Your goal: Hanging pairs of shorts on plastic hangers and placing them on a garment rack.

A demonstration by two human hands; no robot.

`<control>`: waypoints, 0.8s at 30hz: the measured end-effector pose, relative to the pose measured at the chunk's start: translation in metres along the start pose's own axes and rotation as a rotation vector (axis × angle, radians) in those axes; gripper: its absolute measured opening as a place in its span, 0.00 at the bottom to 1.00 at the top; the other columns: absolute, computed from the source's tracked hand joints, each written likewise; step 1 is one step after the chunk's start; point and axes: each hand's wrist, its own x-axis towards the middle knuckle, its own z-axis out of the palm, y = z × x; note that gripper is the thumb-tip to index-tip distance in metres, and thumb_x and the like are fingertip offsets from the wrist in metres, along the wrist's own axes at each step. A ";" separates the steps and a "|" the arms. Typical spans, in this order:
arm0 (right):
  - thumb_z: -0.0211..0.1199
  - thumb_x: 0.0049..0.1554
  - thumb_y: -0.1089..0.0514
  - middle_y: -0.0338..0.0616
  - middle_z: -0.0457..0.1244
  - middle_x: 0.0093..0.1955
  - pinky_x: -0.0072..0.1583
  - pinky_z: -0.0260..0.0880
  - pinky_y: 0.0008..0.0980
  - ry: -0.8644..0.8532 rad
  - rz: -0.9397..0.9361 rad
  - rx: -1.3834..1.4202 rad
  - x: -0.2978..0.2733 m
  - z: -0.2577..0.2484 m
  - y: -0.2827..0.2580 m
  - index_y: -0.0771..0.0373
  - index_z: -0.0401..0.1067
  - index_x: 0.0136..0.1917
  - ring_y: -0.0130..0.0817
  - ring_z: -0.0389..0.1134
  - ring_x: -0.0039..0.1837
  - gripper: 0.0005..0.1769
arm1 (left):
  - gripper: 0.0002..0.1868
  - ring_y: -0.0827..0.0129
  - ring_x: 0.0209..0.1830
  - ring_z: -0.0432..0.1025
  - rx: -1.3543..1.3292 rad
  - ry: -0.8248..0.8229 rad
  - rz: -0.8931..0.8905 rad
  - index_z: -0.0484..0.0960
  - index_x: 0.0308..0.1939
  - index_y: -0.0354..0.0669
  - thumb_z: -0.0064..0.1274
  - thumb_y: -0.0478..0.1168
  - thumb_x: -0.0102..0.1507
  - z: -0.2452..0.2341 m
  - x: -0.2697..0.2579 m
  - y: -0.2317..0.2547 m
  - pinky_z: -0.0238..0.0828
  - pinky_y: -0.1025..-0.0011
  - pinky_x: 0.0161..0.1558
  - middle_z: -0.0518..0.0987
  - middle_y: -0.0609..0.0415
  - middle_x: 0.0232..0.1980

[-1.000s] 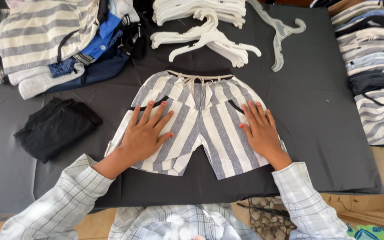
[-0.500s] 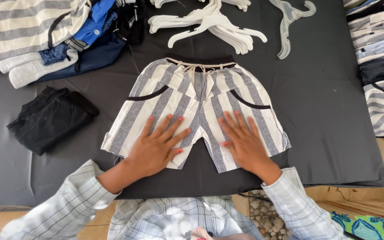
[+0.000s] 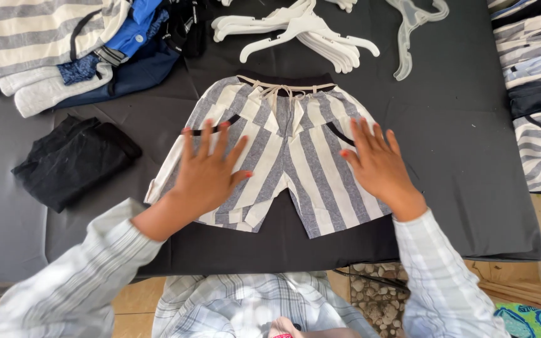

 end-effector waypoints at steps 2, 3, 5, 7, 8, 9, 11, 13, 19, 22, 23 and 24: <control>0.36 0.68 0.35 0.61 0.40 0.84 0.78 0.28 0.63 0.058 -0.074 0.027 0.023 -0.001 -0.029 0.56 0.38 0.85 0.60 0.36 0.84 0.40 | 0.39 0.40 0.82 0.45 -0.071 -0.009 0.077 0.58 0.79 0.59 0.23 0.70 0.70 0.008 0.032 0.009 0.31 0.30 0.71 0.59 0.42 0.80; 0.40 0.69 0.39 0.64 0.39 0.84 0.77 0.30 0.65 0.111 -0.147 0.055 0.034 -0.001 -0.044 0.58 0.39 0.85 0.64 0.36 0.84 0.39 | 0.41 0.42 0.83 0.40 -0.144 -0.023 0.156 0.54 0.81 0.56 0.22 0.71 0.70 0.012 0.048 0.013 0.29 0.30 0.72 0.54 0.43 0.82; 0.41 0.69 0.37 0.59 0.36 0.85 0.77 0.28 0.65 0.138 -0.209 0.063 0.058 0.018 -0.060 0.58 0.38 0.85 0.61 0.32 0.84 0.40 | 0.41 0.45 0.84 0.39 -0.133 0.023 0.179 0.52 0.81 0.57 0.21 0.71 0.70 0.035 0.077 0.018 0.31 0.32 0.72 0.52 0.46 0.83; 0.41 0.69 0.36 0.55 0.32 0.87 0.77 0.26 0.66 0.157 -0.272 0.073 0.078 0.038 -0.064 0.58 0.38 0.85 0.58 0.29 0.85 0.42 | 0.42 0.48 0.84 0.38 -0.126 0.062 0.201 0.50 0.82 0.58 0.20 0.72 0.70 0.052 0.096 0.014 0.33 0.34 0.73 0.50 0.49 0.84; 0.40 0.69 0.35 0.52 0.32 0.87 0.78 0.28 0.65 0.188 -0.319 0.024 0.085 0.048 -0.062 0.58 0.39 0.85 0.54 0.29 0.86 0.41 | 0.42 0.51 0.85 0.38 -0.127 0.058 0.196 0.50 0.82 0.60 0.20 0.73 0.69 0.057 0.100 0.009 0.32 0.34 0.74 0.49 0.53 0.85; 0.38 0.69 0.34 0.49 0.32 0.88 0.78 0.29 0.63 0.218 -0.366 -0.026 0.093 0.058 -0.058 0.57 0.40 0.85 0.51 0.28 0.86 0.41 | 0.41 0.54 0.85 0.38 -0.128 0.055 0.191 0.51 0.81 0.63 0.20 0.74 0.69 0.062 0.104 0.003 0.30 0.34 0.74 0.48 0.57 0.85; 0.41 0.68 0.39 0.48 0.35 0.87 0.77 0.34 0.65 0.244 -0.384 -0.053 0.092 0.051 -0.041 0.55 0.42 0.85 0.51 0.33 0.86 0.38 | 0.39 0.56 0.85 0.39 -0.127 0.058 0.183 0.53 0.81 0.64 0.22 0.72 0.70 0.054 0.097 -0.007 0.31 0.34 0.74 0.49 0.59 0.85; 0.45 0.68 0.44 0.47 0.38 0.87 0.76 0.39 0.67 0.257 -0.396 -0.074 0.086 0.052 -0.017 0.52 0.44 0.85 0.52 0.38 0.85 0.36 | 0.37 0.57 0.84 0.41 -0.134 0.050 0.179 0.56 0.80 0.65 0.23 0.71 0.71 0.053 0.085 -0.018 0.33 0.34 0.74 0.51 0.60 0.84; 0.34 0.70 0.34 0.41 0.38 0.87 0.80 0.32 0.50 0.241 -0.169 0.005 0.075 0.056 0.026 0.52 0.45 0.85 0.42 0.38 0.86 0.37 | 0.35 0.58 0.83 0.44 -0.129 0.017 0.014 0.55 0.80 0.68 0.21 0.70 0.71 0.047 0.064 -0.049 0.34 0.33 0.73 0.50 0.58 0.85; 0.35 0.71 0.37 0.47 0.38 0.87 0.80 0.30 0.54 0.251 -0.095 0.002 0.062 0.057 0.001 0.56 0.43 0.85 0.45 0.36 0.86 0.37 | 0.33 0.56 0.83 0.44 -0.146 -0.014 -0.039 0.55 0.80 0.66 0.22 0.66 0.73 0.041 0.059 -0.037 0.34 0.32 0.73 0.49 0.51 0.84; 0.34 0.70 0.34 0.52 0.36 0.87 0.79 0.25 0.57 0.204 -0.060 0.044 0.053 0.051 -0.016 0.58 0.42 0.85 0.49 0.33 0.86 0.40 | 0.34 0.51 0.84 0.42 -0.134 -0.066 -0.074 0.55 0.80 0.62 0.23 0.66 0.73 0.036 0.057 -0.027 0.30 0.31 0.72 0.48 0.45 0.84; 0.32 0.68 0.30 0.56 0.35 0.86 0.78 0.21 0.60 0.156 -0.026 0.087 0.043 0.047 -0.033 0.59 0.40 0.85 0.53 0.30 0.86 0.43 | 0.35 0.46 0.84 0.41 -0.121 -0.120 -0.110 0.55 0.81 0.58 0.25 0.65 0.73 0.032 0.055 -0.017 0.25 0.29 0.72 0.48 0.38 0.83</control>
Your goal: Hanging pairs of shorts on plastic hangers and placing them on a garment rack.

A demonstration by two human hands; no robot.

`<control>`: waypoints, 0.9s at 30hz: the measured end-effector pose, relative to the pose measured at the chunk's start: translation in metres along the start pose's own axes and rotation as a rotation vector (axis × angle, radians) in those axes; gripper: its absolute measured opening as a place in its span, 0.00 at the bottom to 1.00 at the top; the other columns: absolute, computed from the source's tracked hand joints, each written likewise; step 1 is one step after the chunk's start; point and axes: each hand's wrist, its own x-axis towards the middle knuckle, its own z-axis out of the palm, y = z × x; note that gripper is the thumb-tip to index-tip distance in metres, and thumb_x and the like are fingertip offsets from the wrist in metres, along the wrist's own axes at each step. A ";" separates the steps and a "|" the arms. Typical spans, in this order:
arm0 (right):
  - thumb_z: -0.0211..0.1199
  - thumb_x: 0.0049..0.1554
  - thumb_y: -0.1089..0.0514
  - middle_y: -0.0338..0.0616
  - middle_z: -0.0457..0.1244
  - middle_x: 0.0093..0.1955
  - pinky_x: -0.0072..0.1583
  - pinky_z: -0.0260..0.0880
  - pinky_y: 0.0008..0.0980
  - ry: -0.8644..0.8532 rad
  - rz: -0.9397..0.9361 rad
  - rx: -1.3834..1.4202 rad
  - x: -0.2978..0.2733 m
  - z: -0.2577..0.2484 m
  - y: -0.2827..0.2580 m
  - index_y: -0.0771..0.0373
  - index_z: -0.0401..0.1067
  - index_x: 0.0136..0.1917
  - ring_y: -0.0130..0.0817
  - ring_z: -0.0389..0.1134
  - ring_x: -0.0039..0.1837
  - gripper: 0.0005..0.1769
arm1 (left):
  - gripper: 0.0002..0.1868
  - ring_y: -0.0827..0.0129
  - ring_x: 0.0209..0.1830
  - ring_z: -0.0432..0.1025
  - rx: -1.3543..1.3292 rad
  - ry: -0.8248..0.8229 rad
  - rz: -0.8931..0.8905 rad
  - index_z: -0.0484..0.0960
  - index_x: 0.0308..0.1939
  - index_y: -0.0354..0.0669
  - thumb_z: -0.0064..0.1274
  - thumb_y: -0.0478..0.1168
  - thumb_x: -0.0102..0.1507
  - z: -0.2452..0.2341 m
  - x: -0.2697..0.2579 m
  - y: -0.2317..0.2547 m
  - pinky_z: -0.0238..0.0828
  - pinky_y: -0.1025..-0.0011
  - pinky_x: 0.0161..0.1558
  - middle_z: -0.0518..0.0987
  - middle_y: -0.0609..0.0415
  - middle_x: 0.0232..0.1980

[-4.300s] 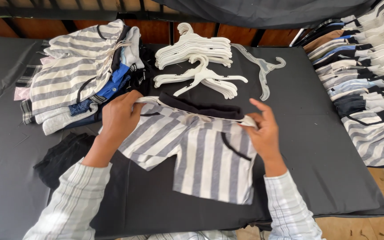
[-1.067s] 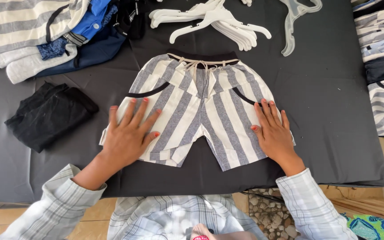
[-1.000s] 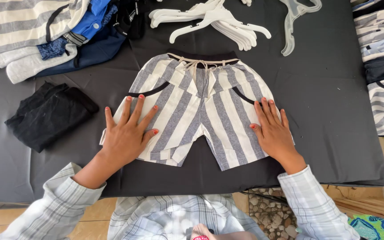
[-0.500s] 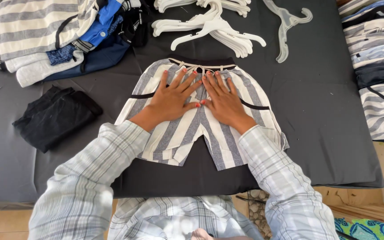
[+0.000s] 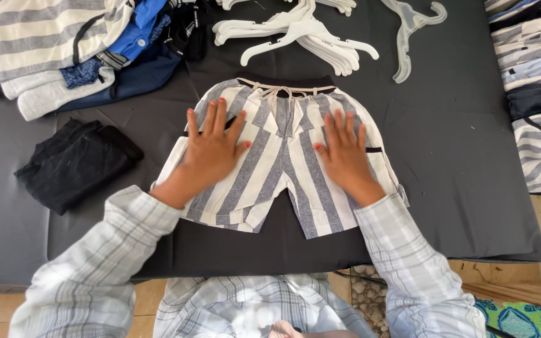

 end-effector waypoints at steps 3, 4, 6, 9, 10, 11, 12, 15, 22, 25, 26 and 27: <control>0.39 0.68 0.33 0.61 0.39 0.85 0.76 0.24 0.69 0.073 -0.230 0.003 -0.031 0.010 -0.041 0.60 0.41 0.84 0.62 0.34 0.84 0.42 | 0.33 0.44 0.84 0.38 -0.014 -0.066 0.189 0.53 0.81 0.59 0.22 0.61 0.73 -0.026 -0.030 0.037 0.22 0.26 0.70 0.51 0.40 0.82; 0.39 0.68 0.33 0.61 0.39 0.85 0.76 0.24 0.69 0.069 -0.226 0.003 -0.042 0.012 -0.047 0.60 0.41 0.84 0.62 0.34 0.84 0.42 | 0.33 0.44 0.84 0.38 -0.017 -0.069 0.191 0.53 0.81 0.59 0.22 0.61 0.73 -0.013 -0.040 0.043 0.22 0.26 0.70 0.51 0.40 0.82; 0.36 0.68 0.35 0.50 0.36 0.87 0.78 0.24 0.61 0.028 -0.326 -0.058 -0.063 0.016 -0.058 0.57 0.40 0.84 0.50 0.30 0.86 0.40 | 0.33 0.47 0.83 0.43 -0.132 0.173 0.356 0.60 0.78 0.64 0.22 0.66 0.73 0.015 -0.059 0.055 0.30 0.28 0.70 0.54 0.46 0.82; 0.39 0.68 0.37 0.46 0.35 0.87 0.78 0.23 0.58 -0.022 -0.298 -0.085 -0.080 0.005 -0.047 0.54 0.42 0.84 0.46 0.29 0.86 0.38 | 0.32 0.53 0.82 0.47 -0.074 0.290 0.369 0.63 0.76 0.67 0.26 0.67 0.72 0.019 -0.070 0.047 0.34 0.35 0.73 0.56 0.53 0.82; 0.39 0.68 0.37 0.46 0.35 0.87 0.78 0.23 0.58 -0.026 -0.298 -0.085 -0.085 0.004 -0.039 0.54 0.42 0.84 0.46 0.29 0.86 0.38 | 0.32 0.53 0.82 0.47 -0.077 0.288 0.368 0.63 0.76 0.67 0.26 0.67 0.72 0.017 -0.073 0.042 0.34 0.35 0.73 0.56 0.53 0.82; 0.35 0.68 0.35 0.43 0.33 0.88 0.78 0.22 0.57 -0.042 -0.245 -0.092 -0.089 0.003 -0.030 0.53 0.40 0.85 0.45 0.27 0.86 0.38 | 0.32 0.55 0.83 0.46 -0.059 0.265 0.349 0.61 0.77 0.67 0.26 0.67 0.71 0.015 -0.076 0.036 0.34 0.38 0.74 0.56 0.55 0.82; 0.30 0.68 0.34 0.41 0.31 0.88 0.78 0.20 0.55 -0.055 -0.189 -0.102 -0.093 0.001 -0.021 0.51 0.39 0.85 0.43 0.25 0.86 0.39 | 0.33 0.57 0.83 0.45 -0.041 0.244 0.334 0.59 0.78 0.68 0.26 0.67 0.71 0.013 -0.077 0.031 0.33 0.40 0.75 0.55 0.56 0.82; 0.30 0.67 0.33 0.41 0.33 0.88 0.79 0.20 0.56 -0.061 -0.022 -0.100 -0.103 -0.006 0.005 0.48 0.38 0.85 0.45 0.28 0.86 0.39 | 0.32 0.58 0.83 0.45 -0.059 0.257 0.286 0.60 0.78 0.69 0.28 0.65 0.72 0.011 -0.086 0.024 0.35 0.43 0.75 0.54 0.58 0.83; 0.28 0.68 0.30 0.40 0.33 0.88 0.78 0.14 0.60 0.037 0.216 -0.163 -0.121 -0.007 0.046 0.48 0.38 0.86 0.42 0.28 0.87 0.40 | 0.31 0.59 0.84 0.44 -0.060 0.258 0.244 0.60 0.78 0.70 0.30 0.64 0.71 0.013 -0.090 0.022 0.34 0.40 0.74 0.54 0.61 0.83; 0.32 0.68 0.29 0.43 0.36 0.88 0.79 0.17 0.62 0.096 0.297 -0.167 -0.126 -0.004 0.056 0.49 0.43 0.85 0.43 0.35 0.86 0.40 | 0.31 0.58 0.83 0.44 -0.051 0.258 0.250 0.60 0.78 0.70 0.30 0.64 0.71 0.013 -0.090 0.022 0.35 0.40 0.74 0.54 0.60 0.83; 0.38 0.67 0.30 0.44 0.40 0.87 0.78 0.27 0.63 0.171 0.367 -0.148 -0.128 -0.002 0.061 0.50 0.45 0.85 0.46 0.40 0.84 0.41 | 0.30 0.56 0.83 0.46 -0.047 0.252 0.252 0.62 0.77 0.69 0.30 0.64 0.71 0.012 -0.089 0.022 0.36 0.38 0.74 0.57 0.59 0.82; 0.44 0.65 0.31 0.46 0.43 0.86 0.77 0.38 0.64 0.245 0.436 -0.127 -0.129 0.000 0.066 0.52 0.47 0.84 0.49 0.45 0.82 0.42 | 0.30 0.54 0.82 0.48 -0.044 0.247 0.254 0.64 0.76 0.69 0.30 0.64 0.71 0.012 -0.089 0.023 0.38 0.36 0.73 0.59 0.58 0.81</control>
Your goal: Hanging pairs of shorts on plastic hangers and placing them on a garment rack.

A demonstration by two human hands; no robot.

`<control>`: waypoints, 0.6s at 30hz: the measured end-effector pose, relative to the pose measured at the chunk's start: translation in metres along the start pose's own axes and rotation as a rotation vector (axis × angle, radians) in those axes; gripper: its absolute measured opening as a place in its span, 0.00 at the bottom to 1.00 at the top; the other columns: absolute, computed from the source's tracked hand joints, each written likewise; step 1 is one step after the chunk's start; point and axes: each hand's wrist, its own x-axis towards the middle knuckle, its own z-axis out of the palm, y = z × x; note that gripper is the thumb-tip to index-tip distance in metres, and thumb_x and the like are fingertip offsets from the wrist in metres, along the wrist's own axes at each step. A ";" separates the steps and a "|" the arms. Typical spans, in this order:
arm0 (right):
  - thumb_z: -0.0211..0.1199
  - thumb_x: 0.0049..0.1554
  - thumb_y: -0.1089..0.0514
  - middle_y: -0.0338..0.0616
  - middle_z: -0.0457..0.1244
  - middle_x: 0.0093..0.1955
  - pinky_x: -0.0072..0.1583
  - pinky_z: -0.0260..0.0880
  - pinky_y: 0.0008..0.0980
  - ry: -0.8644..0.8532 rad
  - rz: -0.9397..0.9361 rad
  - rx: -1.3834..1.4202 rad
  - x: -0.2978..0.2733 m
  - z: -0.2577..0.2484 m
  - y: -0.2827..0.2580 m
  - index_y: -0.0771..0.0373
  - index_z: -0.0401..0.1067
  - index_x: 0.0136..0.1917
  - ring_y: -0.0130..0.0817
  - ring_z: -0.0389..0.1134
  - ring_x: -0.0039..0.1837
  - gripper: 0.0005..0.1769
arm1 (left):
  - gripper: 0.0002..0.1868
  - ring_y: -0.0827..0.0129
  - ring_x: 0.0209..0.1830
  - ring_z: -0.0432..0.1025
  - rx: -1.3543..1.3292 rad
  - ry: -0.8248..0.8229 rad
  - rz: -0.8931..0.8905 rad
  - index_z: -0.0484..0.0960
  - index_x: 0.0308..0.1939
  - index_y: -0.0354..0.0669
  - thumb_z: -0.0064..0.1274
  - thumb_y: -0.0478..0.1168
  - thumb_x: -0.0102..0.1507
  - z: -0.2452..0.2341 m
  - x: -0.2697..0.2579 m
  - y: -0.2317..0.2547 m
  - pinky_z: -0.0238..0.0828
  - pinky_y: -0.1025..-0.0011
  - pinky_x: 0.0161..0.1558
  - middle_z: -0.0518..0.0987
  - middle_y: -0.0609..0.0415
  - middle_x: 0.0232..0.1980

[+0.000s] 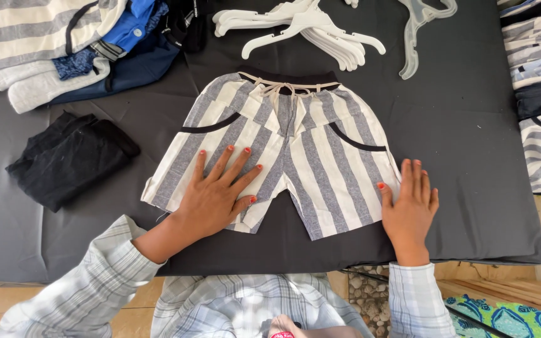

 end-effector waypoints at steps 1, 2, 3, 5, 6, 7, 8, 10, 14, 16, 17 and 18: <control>0.44 0.65 0.31 0.46 0.43 0.86 0.77 0.38 0.64 0.000 -0.001 0.000 -0.001 0.007 0.010 0.52 0.47 0.84 0.49 0.45 0.82 0.42 | 0.30 0.54 0.82 0.48 0.000 0.001 -0.001 0.64 0.76 0.69 0.30 0.64 0.71 0.000 0.003 0.000 0.38 0.36 0.73 0.59 0.58 0.81; 0.46 0.66 0.31 0.48 0.46 0.85 0.77 0.40 0.62 0.039 0.017 0.015 -0.002 0.014 0.021 0.53 0.53 0.82 0.49 0.45 0.83 0.40 | 0.29 0.51 0.82 0.49 0.014 0.022 0.012 0.68 0.73 0.65 0.32 0.64 0.70 0.000 0.006 0.000 0.40 0.35 0.72 0.63 0.55 0.78; 0.48 0.67 0.30 0.49 0.49 0.84 0.76 0.42 0.61 0.077 0.035 0.030 -0.003 0.021 0.032 0.54 0.58 0.79 0.49 0.45 0.83 0.38 | 0.29 0.47 0.81 0.51 0.028 0.043 0.025 0.71 0.70 0.62 0.34 0.64 0.70 0.000 0.009 0.000 0.43 0.34 0.72 0.67 0.52 0.75; 0.55 0.65 0.34 0.45 0.54 0.81 0.74 0.47 0.57 0.139 0.000 0.086 -0.004 0.030 0.041 0.54 0.63 0.69 0.46 0.50 0.81 0.29 | 0.30 0.45 0.80 0.51 -0.001 0.075 0.058 0.70 0.71 0.62 0.34 0.66 0.70 0.000 0.019 0.005 0.43 0.34 0.71 0.68 0.51 0.74; 0.61 0.64 0.37 0.41 0.59 0.79 0.73 0.53 0.53 0.200 -0.034 0.142 -0.004 0.034 0.045 0.53 0.68 0.58 0.43 0.55 0.80 0.21 | 0.32 0.44 0.80 0.52 -0.030 0.107 0.093 0.70 0.72 0.63 0.34 0.67 0.69 0.000 0.025 0.008 0.43 0.33 0.71 0.69 0.49 0.73; 0.61 0.64 0.37 0.41 0.59 0.79 0.73 0.53 0.53 0.204 -0.033 0.140 -0.004 0.030 0.042 0.53 0.68 0.58 0.43 0.55 0.80 0.21 | 0.32 0.44 0.80 0.52 -0.031 0.110 0.096 0.70 0.72 0.63 0.34 0.67 0.69 0.001 0.027 0.011 0.43 0.33 0.71 0.69 0.49 0.73; 0.66 0.62 0.40 0.37 0.63 0.73 0.72 0.58 0.47 0.240 -0.027 0.290 -0.003 0.026 0.038 0.52 0.68 0.54 0.41 0.60 0.76 0.18 | 0.32 0.45 0.81 0.50 -0.069 0.109 0.171 0.69 0.72 0.66 0.33 0.68 0.69 0.001 0.029 0.015 0.40 0.31 0.71 0.66 0.50 0.75; 0.70 0.60 0.43 0.34 0.68 0.66 0.71 0.62 0.41 0.280 -0.025 0.439 0.003 0.016 0.037 0.51 0.69 0.51 0.38 0.65 0.73 0.16 | 0.32 0.46 0.82 0.48 -0.106 0.113 0.245 0.69 0.73 0.68 0.32 0.68 0.68 0.008 0.034 0.022 0.37 0.30 0.71 0.63 0.51 0.78; 0.72 0.60 0.65 0.34 0.63 0.38 0.42 0.63 0.18 0.332 0.214 1.061 0.026 -0.017 0.028 0.56 0.70 0.52 0.18 0.61 0.38 0.12 | 0.32 0.47 0.82 0.47 -0.068 0.117 0.264 0.59 0.77 0.72 0.31 0.67 0.70 0.022 0.040 0.038 0.39 0.28 0.71 0.56 0.51 0.82; 0.72 0.59 0.72 0.35 0.60 0.36 0.38 0.63 0.18 0.402 0.225 1.223 0.037 -0.046 0.010 0.60 0.71 0.51 0.20 0.61 0.34 0.13 | 0.31 0.47 0.82 0.48 0.002 0.089 0.268 0.56 0.79 0.72 0.31 0.66 0.71 0.027 0.047 0.053 0.42 0.29 0.71 0.55 0.51 0.82; 0.74 0.58 0.67 0.34 0.62 0.40 0.45 0.66 0.18 0.394 0.186 1.278 0.043 -0.065 -0.002 0.60 0.72 0.52 0.20 0.64 0.40 0.13 | 0.32 0.46 0.82 0.43 -0.020 0.034 0.237 0.52 0.79 0.72 0.29 0.66 0.71 0.030 0.052 0.062 0.37 0.27 0.70 0.50 0.50 0.83; 0.75 0.56 0.62 0.33 0.65 0.44 0.52 0.70 0.18 0.385 0.146 1.333 0.048 -0.085 -0.014 0.59 0.73 0.54 0.19 0.66 0.46 0.15 | 0.33 0.44 0.83 0.39 -0.042 -0.020 0.207 0.48 0.80 0.72 0.27 0.65 0.71 0.034 0.058 0.071 0.32 0.25 0.70 0.46 0.49 0.84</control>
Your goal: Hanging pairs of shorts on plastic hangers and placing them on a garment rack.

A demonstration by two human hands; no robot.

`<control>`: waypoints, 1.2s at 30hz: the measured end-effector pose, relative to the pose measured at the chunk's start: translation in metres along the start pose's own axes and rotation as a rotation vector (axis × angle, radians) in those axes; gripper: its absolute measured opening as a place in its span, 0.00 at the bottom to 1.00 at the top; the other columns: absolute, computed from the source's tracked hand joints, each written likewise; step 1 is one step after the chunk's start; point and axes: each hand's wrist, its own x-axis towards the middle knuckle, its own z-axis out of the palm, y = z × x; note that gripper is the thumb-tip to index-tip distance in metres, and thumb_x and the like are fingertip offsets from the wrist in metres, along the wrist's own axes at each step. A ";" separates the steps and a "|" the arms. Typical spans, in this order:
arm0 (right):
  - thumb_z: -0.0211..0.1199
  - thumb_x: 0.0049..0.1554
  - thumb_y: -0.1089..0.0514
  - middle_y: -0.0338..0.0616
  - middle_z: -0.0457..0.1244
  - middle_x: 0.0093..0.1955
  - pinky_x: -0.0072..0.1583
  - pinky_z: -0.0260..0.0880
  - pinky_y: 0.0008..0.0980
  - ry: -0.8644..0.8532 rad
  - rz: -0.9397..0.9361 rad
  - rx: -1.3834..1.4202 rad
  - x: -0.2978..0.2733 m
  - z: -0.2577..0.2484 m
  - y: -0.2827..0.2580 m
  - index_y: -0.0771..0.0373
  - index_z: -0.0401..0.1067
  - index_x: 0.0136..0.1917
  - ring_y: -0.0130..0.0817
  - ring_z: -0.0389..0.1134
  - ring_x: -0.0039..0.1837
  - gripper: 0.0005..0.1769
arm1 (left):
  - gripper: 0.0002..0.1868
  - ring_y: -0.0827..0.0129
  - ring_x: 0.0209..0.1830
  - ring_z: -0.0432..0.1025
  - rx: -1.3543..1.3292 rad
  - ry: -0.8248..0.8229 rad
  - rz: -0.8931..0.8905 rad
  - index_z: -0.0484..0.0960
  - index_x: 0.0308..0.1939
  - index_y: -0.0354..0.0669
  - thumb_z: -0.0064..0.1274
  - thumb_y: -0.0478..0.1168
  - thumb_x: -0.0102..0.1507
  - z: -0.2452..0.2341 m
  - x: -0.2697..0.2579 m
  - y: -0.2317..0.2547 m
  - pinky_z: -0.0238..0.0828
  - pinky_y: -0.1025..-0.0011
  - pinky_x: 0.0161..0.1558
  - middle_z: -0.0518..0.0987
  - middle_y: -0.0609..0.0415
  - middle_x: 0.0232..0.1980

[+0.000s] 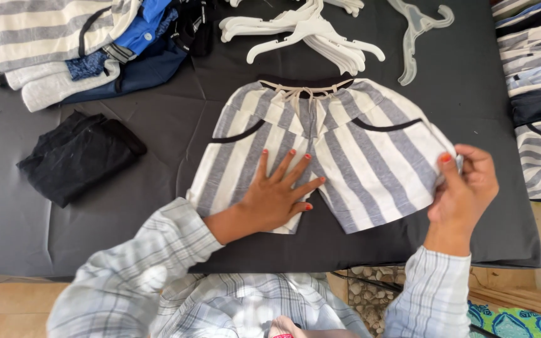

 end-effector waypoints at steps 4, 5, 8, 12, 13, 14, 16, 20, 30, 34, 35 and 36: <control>0.76 0.56 0.58 0.26 0.56 0.36 0.44 0.55 0.15 -0.067 -0.057 -0.023 0.004 0.044 -0.048 0.57 0.72 0.54 0.15 0.53 0.38 0.16 | 0.34 0.44 0.83 0.38 -0.063 0.015 -0.031 0.46 0.81 0.67 0.29 0.64 0.72 -0.016 0.013 0.004 0.34 0.26 0.70 0.46 0.49 0.84; 0.75 0.55 0.60 0.30 0.60 0.41 0.47 0.58 0.14 -0.153 -0.075 0.025 0.002 0.055 -0.055 0.59 0.71 0.56 0.15 0.58 0.42 0.18 | 0.34 0.43 0.82 0.36 -0.249 -0.069 -0.072 0.46 0.81 0.64 0.28 0.63 0.72 -0.037 0.015 -0.002 0.34 0.29 0.71 0.44 0.47 0.84; 0.74 0.53 0.62 0.34 0.67 0.46 0.50 0.64 0.13 -0.294 -0.088 0.096 -0.012 0.087 -0.075 0.62 0.71 0.56 0.15 0.64 0.45 0.20 | 0.31 0.42 0.75 0.51 -0.553 0.114 -0.173 0.59 0.75 0.50 0.41 0.52 0.69 -0.053 0.009 -0.038 0.51 0.42 0.68 0.58 0.40 0.76; 0.75 0.48 0.64 0.41 0.69 0.49 0.57 0.68 0.23 -0.551 -0.100 0.112 -0.049 0.131 -0.087 0.67 0.76 0.53 0.24 0.67 0.50 0.19 | 0.26 0.55 0.46 0.82 -1.543 0.254 -0.688 0.78 0.64 0.45 0.40 0.58 0.73 -0.007 -0.001 -0.135 0.84 0.62 0.43 0.83 0.39 0.49; 0.75 0.48 0.64 0.41 0.69 0.49 0.57 0.68 0.23 -0.550 -0.104 0.115 -0.062 0.143 -0.082 0.67 0.76 0.53 0.24 0.67 0.50 0.19 | 0.26 0.55 0.46 0.82 -1.539 0.256 -0.686 0.78 0.64 0.45 0.40 0.58 0.73 -0.024 -0.004 -0.140 0.84 0.62 0.43 0.83 0.39 0.49; 0.73 0.49 0.64 0.42 0.70 0.51 0.60 0.68 0.27 -0.662 -0.066 0.162 -0.074 0.155 -0.078 0.66 0.77 0.53 0.25 0.68 0.53 0.18 | 0.31 0.50 0.44 0.82 -1.627 0.190 -0.746 0.76 0.65 0.41 0.35 0.61 0.72 -0.042 -0.007 -0.145 0.84 0.58 0.44 0.83 0.36 0.46; 0.72 0.49 0.65 0.43 0.71 0.52 0.63 0.67 0.31 -0.771 -0.030 0.206 -0.099 0.174 -0.067 0.65 0.79 0.53 0.26 0.68 0.56 0.16 | 0.37 0.46 0.41 0.82 -1.714 0.121 -0.801 0.73 0.66 0.38 0.30 0.64 0.71 -0.044 -0.010 -0.156 0.84 0.54 0.44 0.83 0.33 0.43; 0.61 0.60 0.60 0.64 0.61 0.68 0.63 0.68 0.54 -1.334 0.000 -0.037 -0.125 0.190 -0.079 0.68 0.67 0.68 0.62 0.65 0.66 0.24 | 0.30 0.65 0.33 0.81 -1.664 0.154 -0.846 0.79 0.60 0.42 0.42 0.62 0.70 -0.022 -0.010 -0.160 0.84 0.68 0.33 0.82 0.49 0.38; 0.53 0.66 0.38 0.59 0.50 0.79 0.69 0.59 0.59 -0.787 -0.659 -0.803 -0.042 0.198 0.023 0.55 0.55 0.79 0.61 0.49 0.80 0.34 | 0.27 0.77 0.30 0.71 -1.296 0.269 -0.645 0.74 0.69 0.52 0.51 0.30 0.66 0.000 -0.023 -0.161 0.70 0.80 0.36 0.77 0.57 0.33; 0.46 0.67 0.34 0.66 0.36 0.84 0.76 0.42 0.64 -0.853 -0.502 -0.875 -0.035 0.206 0.048 0.59 0.45 0.83 0.64 0.33 0.84 0.41 | 0.27 0.68 0.28 0.71 -1.053 0.244 -0.669 0.71 0.71 0.53 0.48 0.31 0.67 -0.032 -0.025 -0.150 0.68 0.70 0.34 0.77 0.53 0.32; 0.43 0.68 0.34 0.66 0.33 0.85 0.78 0.36 0.63 -0.901 -0.492 -0.976 -0.039 0.208 0.051 0.60 0.43 0.83 0.62 0.28 0.85 0.42 | 0.28 0.57 0.33 0.74 -0.797 0.158 -0.654 0.71 0.70 0.58 0.50 0.35 0.66 -0.040 -0.026 -0.146 0.70 0.60 0.37 0.79 0.51 0.38; 0.39 0.68 0.33 0.66 0.30 0.85 0.79 0.30 0.62 -0.948 -0.482 -1.076 -0.042 0.210 0.054 0.61 0.40 0.84 0.60 0.23 0.85 0.43 | 0.28 0.47 0.37 0.78 -0.542 0.073 -0.632 0.72 0.70 0.63 0.52 0.38 0.65 -0.047 -0.026 -0.141 0.73 0.50 0.39 0.80 0.49 0.43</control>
